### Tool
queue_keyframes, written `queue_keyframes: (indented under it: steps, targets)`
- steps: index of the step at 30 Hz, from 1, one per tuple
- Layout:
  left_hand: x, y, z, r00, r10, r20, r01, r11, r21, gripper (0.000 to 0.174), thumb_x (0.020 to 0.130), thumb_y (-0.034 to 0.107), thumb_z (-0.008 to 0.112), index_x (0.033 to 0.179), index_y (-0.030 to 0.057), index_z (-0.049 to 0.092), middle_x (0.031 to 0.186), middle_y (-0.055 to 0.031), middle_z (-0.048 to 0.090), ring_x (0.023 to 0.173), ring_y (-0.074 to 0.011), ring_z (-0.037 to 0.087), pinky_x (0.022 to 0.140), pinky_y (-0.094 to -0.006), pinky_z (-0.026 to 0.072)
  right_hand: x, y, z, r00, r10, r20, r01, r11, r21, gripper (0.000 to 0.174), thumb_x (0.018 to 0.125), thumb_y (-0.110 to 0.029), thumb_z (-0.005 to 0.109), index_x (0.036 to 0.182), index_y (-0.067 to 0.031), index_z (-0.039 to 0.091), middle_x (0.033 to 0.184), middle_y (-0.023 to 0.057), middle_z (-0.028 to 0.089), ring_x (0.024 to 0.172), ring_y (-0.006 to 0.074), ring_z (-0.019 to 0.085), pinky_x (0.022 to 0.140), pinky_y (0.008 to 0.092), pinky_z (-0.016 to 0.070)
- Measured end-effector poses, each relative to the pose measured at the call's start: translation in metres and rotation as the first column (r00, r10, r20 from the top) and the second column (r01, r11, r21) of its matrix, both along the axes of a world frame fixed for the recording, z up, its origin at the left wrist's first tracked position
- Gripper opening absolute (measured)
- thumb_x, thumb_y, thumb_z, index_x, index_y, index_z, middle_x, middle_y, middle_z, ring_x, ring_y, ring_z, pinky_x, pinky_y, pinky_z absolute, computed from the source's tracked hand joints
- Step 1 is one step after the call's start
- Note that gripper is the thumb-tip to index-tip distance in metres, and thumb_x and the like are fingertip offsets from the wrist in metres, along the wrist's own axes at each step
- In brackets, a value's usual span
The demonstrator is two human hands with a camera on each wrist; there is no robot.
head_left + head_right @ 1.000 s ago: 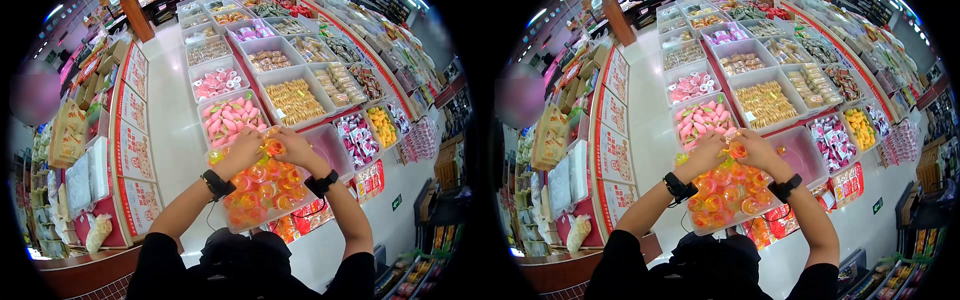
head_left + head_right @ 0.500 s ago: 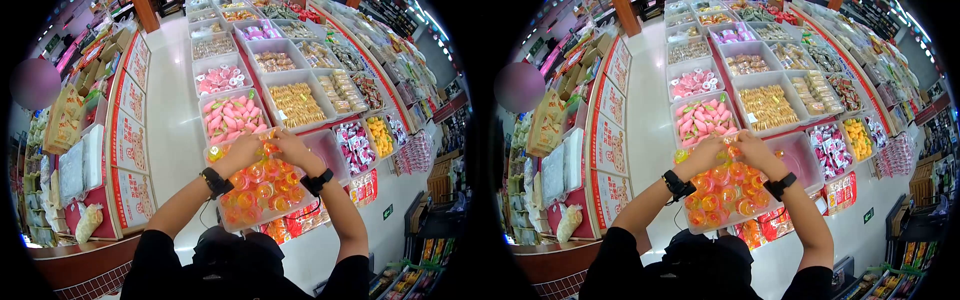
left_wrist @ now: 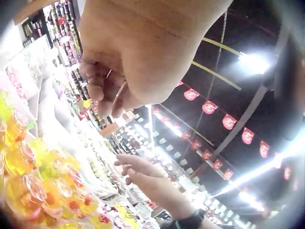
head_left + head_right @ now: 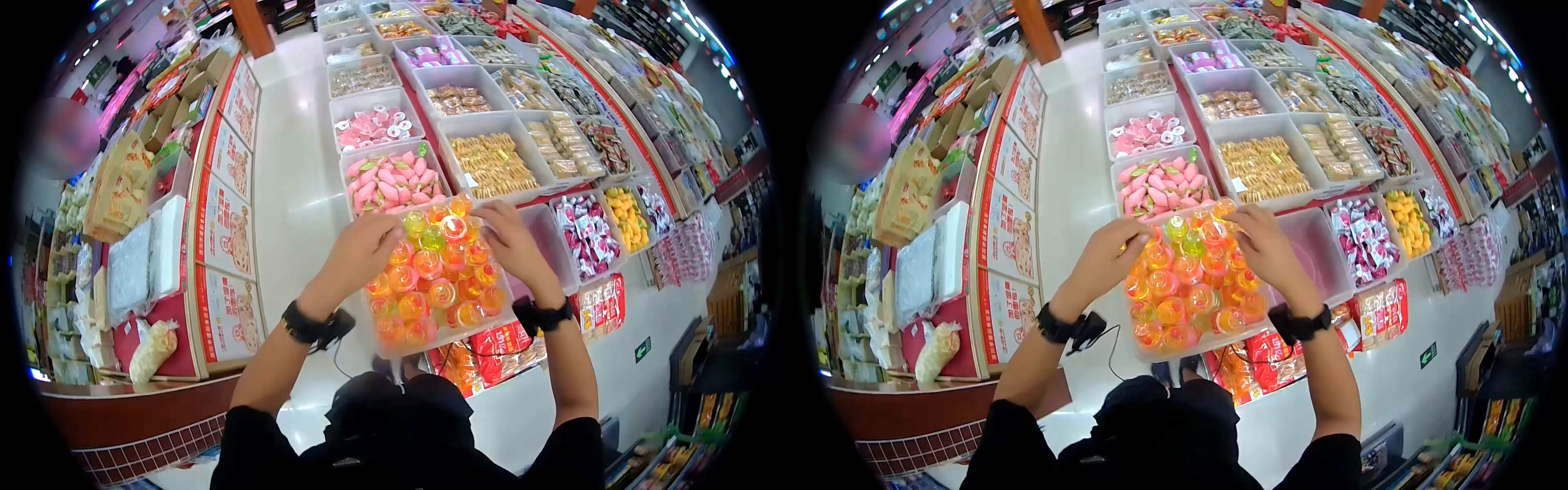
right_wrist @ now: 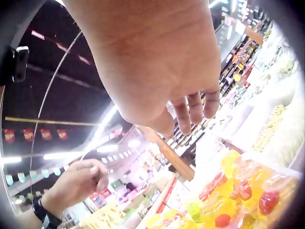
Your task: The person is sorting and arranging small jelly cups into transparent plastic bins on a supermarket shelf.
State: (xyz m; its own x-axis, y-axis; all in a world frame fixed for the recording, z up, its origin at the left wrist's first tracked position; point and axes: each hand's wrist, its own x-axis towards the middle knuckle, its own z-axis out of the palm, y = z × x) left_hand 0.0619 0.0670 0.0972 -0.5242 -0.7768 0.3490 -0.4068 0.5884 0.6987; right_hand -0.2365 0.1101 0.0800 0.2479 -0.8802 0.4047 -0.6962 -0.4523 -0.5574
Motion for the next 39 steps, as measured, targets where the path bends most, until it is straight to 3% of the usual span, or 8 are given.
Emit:
queue_keyframes:
  steps: [4, 10, 14, 18, 27, 30, 36, 39]
  targets:
    - [0.011, 0.056, 0.034, 0.997, -0.075, -0.015, 0.076, 0.99, 0.116, 0.013, 0.096, 0.011, 0.062, 0.102, 0.0007, 0.067, 0.089, -0.0121, 0.066, 0.073, -0.0261, 0.06, 0.07, -0.0339, 0.0492, -0.027, 0.076, 0.01, 0.974, -0.175, 0.143, 0.152, 0.976, 0.159, 0.033, 0.087, 0.008, 0.052, 0.116, -0.0037, 0.064, 0.108, 0.0125, 0.061, 0.101, 0.0291, 0.058, 0.09, 0.0359, 0.0465]
    - [-0.031, 0.149, 0.014, 0.927, -0.312, -0.21, 0.346, 0.926, 0.15, 0.014, 0.096, 0.015, 0.063, 0.099, 0.002, 0.068, 0.087, -0.0122, 0.065, 0.072, -0.0255, 0.061, 0.068, -0.0339, 0.0489, -0.043, 0.172, -0.05, 0.774, -0.5, 0.389, 0.296, 0.829, 0.475, 0.02, 0.096, 0.003, 0.051, 0.11, 0.0016, 0.065, 0.094, 0.0051, 0.065, 0.094, 0.0138, 0.061, 0.087, 0.0288, 0.0473]
    - [-0.073, 0.203, -0.006, 0.871, -0.42, -0.255, 0.486, 0.814, 0.317, 0.018, 0.095, 0.018, 0.064, 0.102, 0.0027, 0.067, 0.083, -0.012, 0.066, 0.074, -0.0252, 0.065, 0.069, -0.0352, 0.0505, -0.045, 0.198, -0.064, 0.776, -0.475, 0.415, 0.221, 0.821, 0.527, 0.02, 0.1, -0.005, 0.052, 0.113, 0.0022, 0.066, 0.092, 0.0054, 0.066, 0.089, 0.0123, 0.062, 0.083, 0.027, 0.0493]
    - [-0.131, 0.226, -0.047, 0.86, -0.392, -0.328, 0.51, 0.637, 0.577, 0.021, 0.094, 0.014, 0.062, 0.112, 0.0022, 0.062, 0.09, -0.0126, 0.068, 0.082, -0.0219, 0.067, 0.076, -0.035, 0.0523, -0.068, 0.195, -0.061, 0.831, -0.415, 0.371, 0.172, 0.825, 0.538, 0.02, 0.101, -0.009, 0.054, 0.113, 0.0022, 0.066, 0.092, 0.006, 0.067, 0.088, 0.0133, 0.063, 0.082, 0.0281, 0.0498]
    - [-0.333, 0.186, -0.182, 0.918, 0.028, -0.397, 0.208, 0.817, 0.538, 0.026, 0.093, 0.012, 0.061, 0.116, 0.0015, 0.057, 0.106, -0.0191, 0.066, 0.103, -0.0298, 0.065, 0.088, -0.0391, 0.0507, -0.187, 0.236, -0.051, 0.87, -0.44, 0.222, 0.221, 0.751, 0.622, 0.021, 0.099, -0.009, 0.058, 0.116, 0.0004, 0.067, 0.101, 0.0071, 0.069, 0.093, 0.0094, 0.061, 0.081, 0.0252, 0.0494]
    - [-0.39, 0.152, -0.223, 0.918, 0.31, -0.249, -0.225, 0.922, 0.316, 0.028, 0.088, 0.014, 0.061, 0.114, 0.0023, 0.058, 0.104, -0.022, 0.066, 0.096, -0.0401, 0.065, 0.084, -0.0478, 0.0499, -0.24, 0.21, -0.091, 0.91, -0.333, 0.247, 0.162, 0.834, 0.528, 0.022, 0.098, -0.011, 0.059, 0.114, 0.0014, 0.066, 0.101, 0.0094, 0.07, 0.092, 0.0156, 0.064, 0.082, 0.0298, 0.0512]
    - [-0.416, 0.077, -0.285, 0.825, 0.564, -0.03, -0.482, 0.731, 0.483, 0.041, 0.083, 0.014, 0.064, 0.122, -0.0002, 0.057, 0.11, -0.025, 0.065, 0.107, -0.0442, 0.06, 0.095, -0.0498, 0.0471, -0.264, 0.118, -0.188, 0.967, -0.157, 0.2, 0.043, 0.876, 0.481, 0.027, 0.092, -0.011, 0.064, 0.116, -0.0007, 0.065, 0.11, 0.0149, 0.066, 0.099, 0.0242, 0.064, 0.087, 0.0342, 0.0512]
    - [-0.415, 0.042, -0.301, 0.591, 0.787, 0.176, -0.793, 0.527, 0.307, 0.045, 0.082, 0.013, 0.064, 0.124, -0.0015, 0.057, 0.123, -0.029, 0.059, 0.118, -0.0495, 0.051, 0.103, -0.0531, 0.0418, -0.262, 0.064, -0.229, 0.982, -0.189, 0.029, 0.145, 0.836, 0.529, 0.037, 0.091, -0.018, 0.065, 0.124, -0.0018, 0.063, 0.119, 0.0217, 0.067, 0.113, 0.0355, 0.064, 0.099, 0.0433, 0.049]
